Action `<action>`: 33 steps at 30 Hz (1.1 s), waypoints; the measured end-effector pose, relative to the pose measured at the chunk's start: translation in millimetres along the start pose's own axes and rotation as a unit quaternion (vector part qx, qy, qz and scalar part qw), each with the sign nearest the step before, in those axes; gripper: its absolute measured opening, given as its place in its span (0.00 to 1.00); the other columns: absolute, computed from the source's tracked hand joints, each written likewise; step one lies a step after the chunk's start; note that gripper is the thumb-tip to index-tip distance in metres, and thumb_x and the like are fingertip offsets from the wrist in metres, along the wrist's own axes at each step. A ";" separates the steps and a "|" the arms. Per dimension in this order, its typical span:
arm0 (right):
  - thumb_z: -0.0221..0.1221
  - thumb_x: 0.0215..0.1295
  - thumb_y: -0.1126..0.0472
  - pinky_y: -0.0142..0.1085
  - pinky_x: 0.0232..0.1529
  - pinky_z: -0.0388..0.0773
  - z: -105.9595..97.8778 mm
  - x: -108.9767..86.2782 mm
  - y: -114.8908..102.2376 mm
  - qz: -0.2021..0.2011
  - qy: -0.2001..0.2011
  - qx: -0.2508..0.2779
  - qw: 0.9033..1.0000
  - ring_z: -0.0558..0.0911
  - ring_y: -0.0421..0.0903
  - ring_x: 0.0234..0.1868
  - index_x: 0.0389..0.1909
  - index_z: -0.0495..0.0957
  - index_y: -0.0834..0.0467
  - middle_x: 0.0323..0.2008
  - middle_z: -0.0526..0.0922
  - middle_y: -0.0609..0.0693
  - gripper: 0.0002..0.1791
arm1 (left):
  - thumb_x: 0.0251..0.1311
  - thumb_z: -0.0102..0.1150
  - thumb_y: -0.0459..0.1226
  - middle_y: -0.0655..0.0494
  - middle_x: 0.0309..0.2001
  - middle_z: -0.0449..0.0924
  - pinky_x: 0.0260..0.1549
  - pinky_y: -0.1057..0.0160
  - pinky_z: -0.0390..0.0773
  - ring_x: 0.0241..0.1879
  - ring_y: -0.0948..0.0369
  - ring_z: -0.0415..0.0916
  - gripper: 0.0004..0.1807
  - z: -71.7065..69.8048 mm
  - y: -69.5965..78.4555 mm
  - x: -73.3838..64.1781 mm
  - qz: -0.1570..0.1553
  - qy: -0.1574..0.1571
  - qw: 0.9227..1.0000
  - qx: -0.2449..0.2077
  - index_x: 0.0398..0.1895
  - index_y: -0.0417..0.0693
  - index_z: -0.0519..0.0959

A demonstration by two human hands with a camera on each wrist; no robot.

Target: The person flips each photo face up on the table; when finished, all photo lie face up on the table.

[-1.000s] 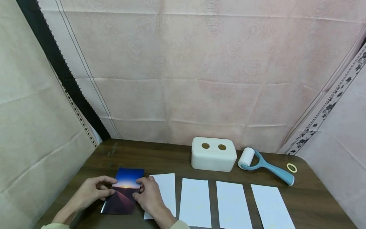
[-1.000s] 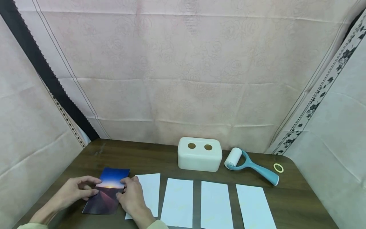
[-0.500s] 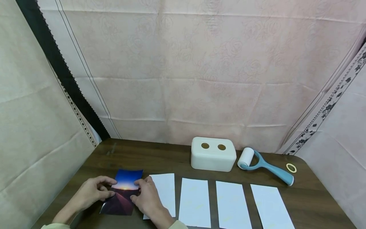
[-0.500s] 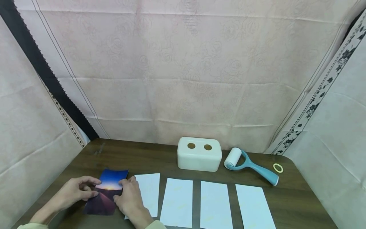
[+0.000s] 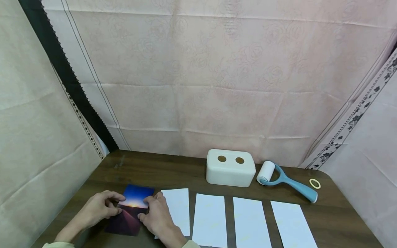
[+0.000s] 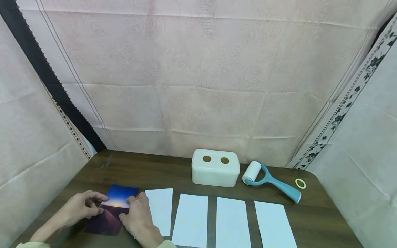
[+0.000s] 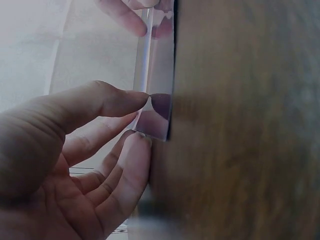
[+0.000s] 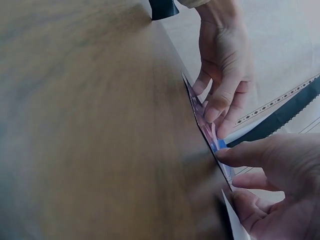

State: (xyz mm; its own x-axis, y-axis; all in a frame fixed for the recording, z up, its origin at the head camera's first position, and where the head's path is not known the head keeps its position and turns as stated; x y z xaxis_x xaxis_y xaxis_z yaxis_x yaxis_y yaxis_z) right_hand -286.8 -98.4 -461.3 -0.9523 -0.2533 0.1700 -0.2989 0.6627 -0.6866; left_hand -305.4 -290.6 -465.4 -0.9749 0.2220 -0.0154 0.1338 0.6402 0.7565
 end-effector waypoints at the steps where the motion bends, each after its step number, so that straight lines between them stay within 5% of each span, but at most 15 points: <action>1: 0.80 0.56 0.58 0.29 0.47 0.77 -0.3 0.2 -0.4 -0.001 0.001 -0.002 1.000 0.71 0.38 0.43 0.51 0.88 0.57 0.37 0.68 0.42 0.22 | 0.57 0.77 0.34 0.49 0.48 0.81 0.26 0.61 0.82 0.28 0.61 0.78 0.19 -0.3 -0.1 0.0 -0.003 0.001 1.000 0.002 0.52 0.41 0.86; 10: 0.80 0.57 0.57 0.29 0.46 0.77 2.0 1.8 -4.0 0.003 -0.005 0.015 1.000 0.71 0.38 0.44 0.51 0.87 0.56 0.39 0.70 0.42 0.22 | 0.59 0.77 0.35 0.47 0.50 0.80 0.24 0.61 0.81 0.27 0.62 0.76 0.17 -10.1 1.2 -2.3 -0.007 0.020 0.999 0.035 0.51 0.42 0.87; 16: 0.77 0.62 0.59 0.27 0.37 0.76 -5.4 2.0 -1.9 0.011 -0.015 0.086 0.996 0.72 0.33 0.35 0.55 0.85 0.59 0.38 0.72 0.42 0.21 | 0.62 0.76 0.41 0.52 0.46 0.82 0.22 0.63 0.78 0.26 0.63 0.75 0.15 -12.3 9.2 -3.0 -0.004 0.060 0.996 0.068 0.49 0.45 0.88; 24: 0.75 0.63 0.64 0.27 0.42 0.79 -30.8 7.2 4.3 -0.010 0.014 0.146 0.989 0.79 0.35 0.40 0.54 0.85 0.63 0.41 0.79 0.45 0.20 | 0.63 0.76 0.38 0.61 0.34 0.82 0.26 0.65 0.77 0.29 0.66 0.76 0.13 -7.9 39.7 1.3 0.059 0.106 0.991 0.058 0.49 0.46 0.87; 33: 0.73 0.67 0.60 0.36 0.50 0.82 -59.0 3.5 20.6 -0.014 0.015 0.109 0.994 0.83 0.49 0.51 0.59 0.84 0.61 0.50 0.82 0.48 0.21 | 0.63 0.77 0.40 0.53 0.48 0.88 0.39 0.62 0.84 0.46 0.55 0.86 0.17 10.0 67.6 7.4 0.102 0.089 0.990 0.045 0.52 0.47 0.86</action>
State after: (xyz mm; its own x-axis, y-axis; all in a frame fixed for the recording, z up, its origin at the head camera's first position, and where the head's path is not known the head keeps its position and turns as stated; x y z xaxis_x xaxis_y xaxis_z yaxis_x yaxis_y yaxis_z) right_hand -299.9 -44.0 -433.1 -0.9460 -0.2464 0.2105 -0.3086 0.4866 -0.8173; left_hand -301.8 -238.3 -420.9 -0.9411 0.2252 0.2521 0.3377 0.6605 0.6706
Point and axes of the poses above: each hand's wrist, its own x-axis towards the middle knuckle, its own z-axis out of the palm, y = z × x, the point moved 10 cm from there along x, towards the middle knuckle
